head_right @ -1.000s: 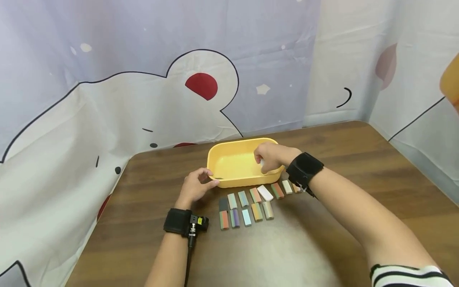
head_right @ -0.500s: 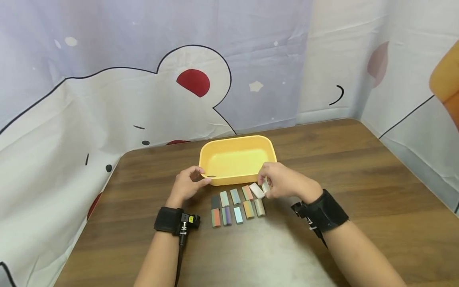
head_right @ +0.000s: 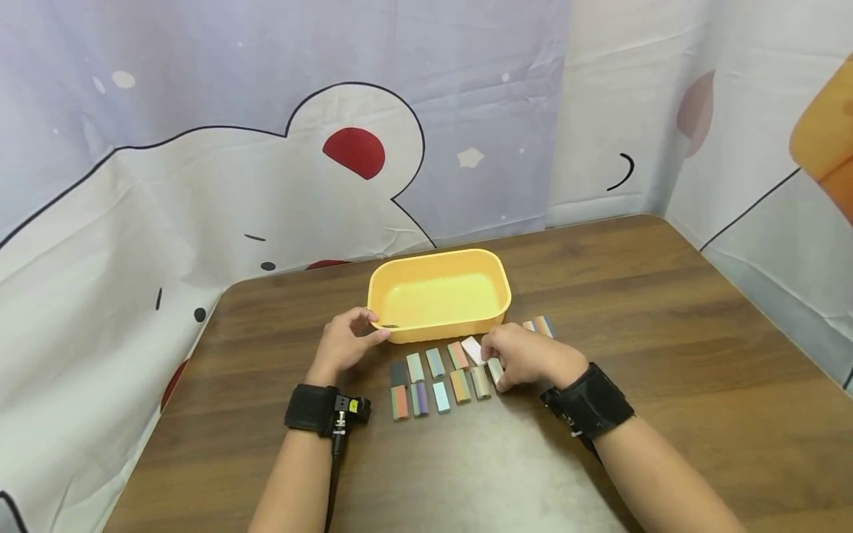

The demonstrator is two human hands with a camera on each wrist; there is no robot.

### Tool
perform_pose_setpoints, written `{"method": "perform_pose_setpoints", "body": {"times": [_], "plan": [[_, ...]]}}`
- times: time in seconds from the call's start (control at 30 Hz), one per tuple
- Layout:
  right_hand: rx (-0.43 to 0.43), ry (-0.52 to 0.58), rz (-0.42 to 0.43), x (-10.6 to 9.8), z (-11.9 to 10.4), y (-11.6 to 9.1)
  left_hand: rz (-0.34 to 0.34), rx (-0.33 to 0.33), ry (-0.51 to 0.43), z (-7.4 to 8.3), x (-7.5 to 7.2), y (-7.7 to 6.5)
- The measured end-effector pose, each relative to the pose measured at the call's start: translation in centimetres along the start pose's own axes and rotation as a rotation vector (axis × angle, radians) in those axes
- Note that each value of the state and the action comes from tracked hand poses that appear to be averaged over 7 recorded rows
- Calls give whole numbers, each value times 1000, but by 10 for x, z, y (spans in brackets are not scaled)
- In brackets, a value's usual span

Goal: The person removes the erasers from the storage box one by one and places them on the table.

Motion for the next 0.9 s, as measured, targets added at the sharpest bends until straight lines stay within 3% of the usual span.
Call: {"method": "perform_pose_setpoints", "body": {"times": [0.9], "plan": [[-12,-11,-18,11,5,-1,-7,16,28,2,9,3]]}}
Point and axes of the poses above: each hand's wrist, its own y-axis towards the middle knuckle, its own x-axis out of the palm, z = x × y, the point moved 2 cm from there along y, towards the middle knuckle, and after that the axes turned 2 degrees about y, right-handed, at the moved point
